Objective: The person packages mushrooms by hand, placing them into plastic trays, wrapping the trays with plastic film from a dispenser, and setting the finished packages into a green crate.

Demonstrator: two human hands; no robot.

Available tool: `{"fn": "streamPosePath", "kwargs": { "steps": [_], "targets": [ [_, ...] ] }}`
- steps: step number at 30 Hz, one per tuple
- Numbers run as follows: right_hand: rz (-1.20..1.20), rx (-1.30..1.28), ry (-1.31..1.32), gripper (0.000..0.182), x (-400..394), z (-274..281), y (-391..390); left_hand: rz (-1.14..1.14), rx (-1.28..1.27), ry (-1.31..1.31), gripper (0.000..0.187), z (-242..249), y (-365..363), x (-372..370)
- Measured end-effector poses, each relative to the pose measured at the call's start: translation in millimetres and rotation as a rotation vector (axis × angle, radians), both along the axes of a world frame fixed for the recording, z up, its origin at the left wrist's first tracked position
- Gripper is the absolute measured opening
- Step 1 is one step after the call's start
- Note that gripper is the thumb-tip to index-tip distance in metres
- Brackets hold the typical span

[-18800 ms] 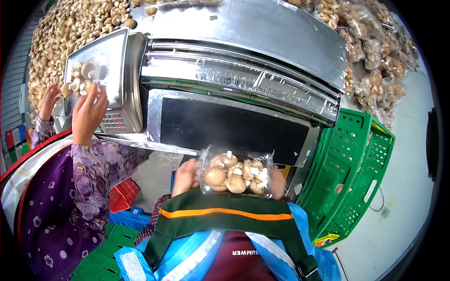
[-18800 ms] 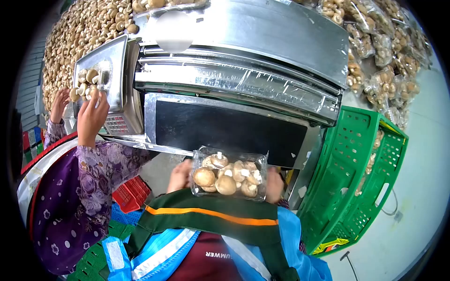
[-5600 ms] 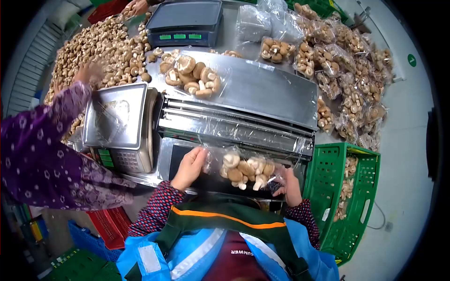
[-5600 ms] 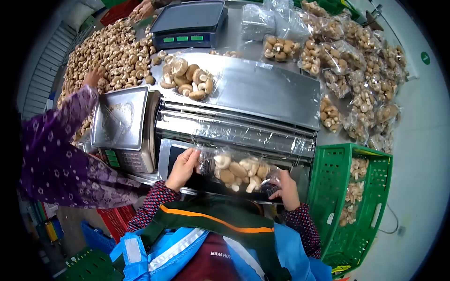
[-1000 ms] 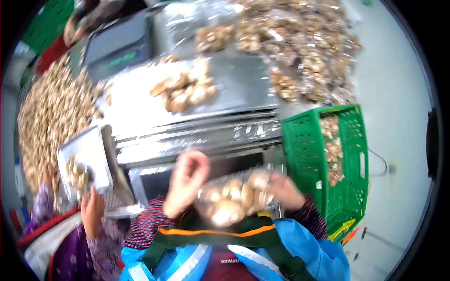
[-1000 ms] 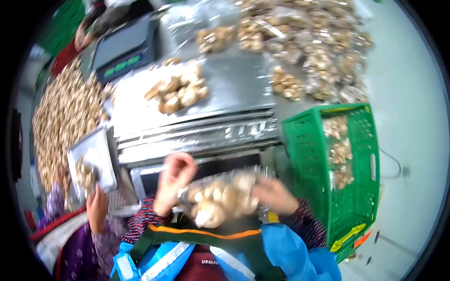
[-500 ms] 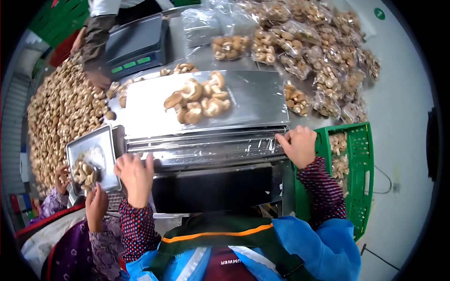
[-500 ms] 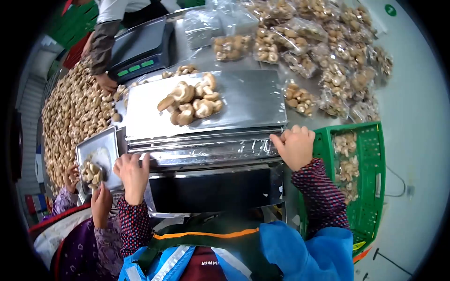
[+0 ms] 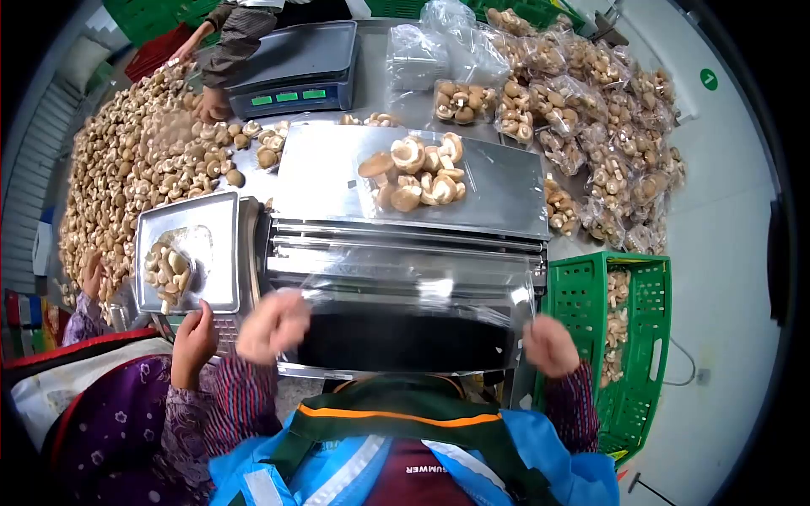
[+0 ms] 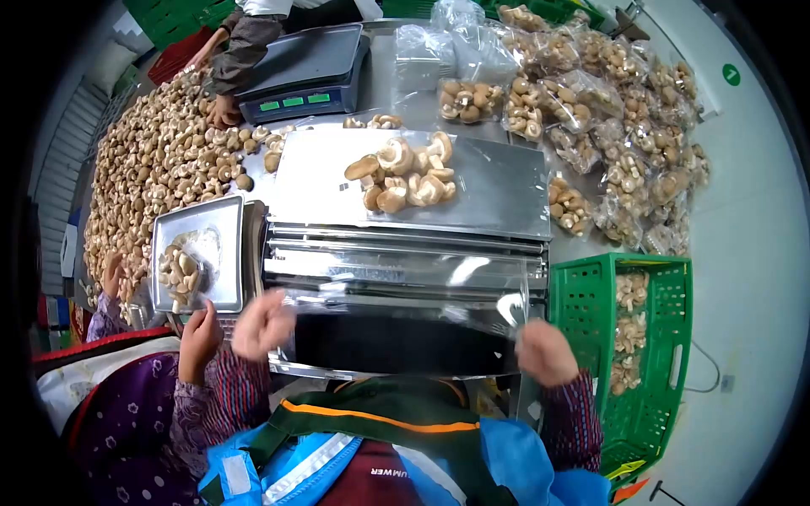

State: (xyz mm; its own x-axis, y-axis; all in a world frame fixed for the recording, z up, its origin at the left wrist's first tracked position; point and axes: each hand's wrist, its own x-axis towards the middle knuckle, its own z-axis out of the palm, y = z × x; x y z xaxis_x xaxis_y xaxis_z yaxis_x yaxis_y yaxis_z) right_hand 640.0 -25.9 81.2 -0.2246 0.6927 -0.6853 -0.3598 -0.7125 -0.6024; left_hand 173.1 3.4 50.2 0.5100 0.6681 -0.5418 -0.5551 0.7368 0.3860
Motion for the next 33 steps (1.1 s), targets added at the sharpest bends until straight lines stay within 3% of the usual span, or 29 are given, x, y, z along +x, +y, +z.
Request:
{"fn": "streamPosePath", "kwargs": {
  "steps": [1, 2, 3, 5, 7, 8, 9, 10, 11, 12, 13, 15, 17, 18, 19, 20, 21, 22, 23, 25, 29, 30, 32, 33],
  "targets": [
    [0.081, 0.099, 0.241, 0.011, 11, -3, -20, 0.175, -0.125, -0.129, 0.030, -20, -32, -3],
    [0.130, 0.137, 0.367, 0.010, 19, 7, -34, 0.081, 0.184, -0.430, 0.027, -10, -41, 3],
    [0.116, 0.207, 0.459, 0.010, 17, 28, -22, 0.043, 0.396, -0.526, 0.025, 16, -26, 10],
    [0.009, 0.508, 0.596, 0.012, 12, 75, 35, 0.204, 0.714, -0.590, 0.024, 63, 19, 27],
    [-0.153, 0.750, 0.583, 0.017, -24, 121, 124, 0.460, 0.751, -0.535, 0.030, 92, 100, 40],
    [-0.252, 0.788, 0.528, 0.019, -45, 127, 173, 0.586, 0.766, -0.495, 0.033, 106, 140, 47],
    [-0.333, 0.795, 0.452, 0.022, -66, 118, 225, 0.794, 0.741, -0.052, 0.031, 120, 176, 68],
    [-0.347, 0.849, 0.525, 0.022, -68, 79, 282, 0.736, 1.022, 0.383, 0.030, 91, 219, 68],
    [-0.317, 1.060, 0.256, 0.019, -88, 48, 316, 0.661, 1.275, 0.835, 0.033, 45, 258, 69],
    [-0.173, 1.280, -0.648, 0.018, -92, 5, 344, 0.491, 1.266, 0.974, 0.034, 27, 273, 79],
    [0.056, 1.003, -0.831, 0.021, -109, 10, 339, 0.313, 1.234, 1.112, 0.034, 8, 280, 90],
    [0.884, 1.349, -1.448, 0.025, -105, -49, 356, 0.056, 1.169, 1.234, 0.036, -50, 288, 90],
    [0.795, 1.437, -0.961, 0.028, -92, -78, 349, -0.188, 1.248, 1.038, 0.036, -32, 273, 87],
    [0.807, 1.315, -0.861, 0.027, -93, -67, 337, -0.226, 1.130, 0.925, 0.035, -26, 264, 88],
    [0.811, 1.186, -0.761, 0.027, -93, -45, 317, -0.404, 1.204, 0.899, 0.037, -22, 257, 81],
    [0.743, 0.817, -0.402, 0.033, -82, -35, 293, -0.484, 1.033, 0.772, 0.039, -5, 244, 79],
    [0.766, 0.822, -0.371, 0.039, -75, -36, 286, -0.548, 0.884, 0.651, 0.041, 13, 236, 77],
    [0.657, 0.601, -0.219, 0.039, -76, -21, 270, -0.588, 1.136, 0.638, 0.049, 16, 234, 72],
    [0.543, 0.384, -0.071, 0.040, -77, -6, 257, -0.617, 1.020, 0.622, 0.050, 24, 229, 72],
    [0.555, 0.401, -0.238, 0.042, -75, -7, 248, -0.664, 0.792, 0.585, 0.052, 48, 212, 76],
    [0.762, 0.586, -0.490, 0.046, -68, 6, 223, -0.617, 0.768, 0.594, 0.054, 42, 185, 77],
    [0.770, 0.730, -0.659, 0.047, -68, 19, 202, -0.643, 0.724, 0.610, 0.053, 33, 170, 73],
    [0.809, 0.637, -0.550, 0.049, -63, 48, 156, -0.598, 0.664, 0.472, 0.048, 55, 126, 69],
    [0.789, 0.760, -0.507, 0.051, -54, 37, 133, -0.582, 0.643, 0.434, 0.048, 51, 102, 64]
  ]
}}
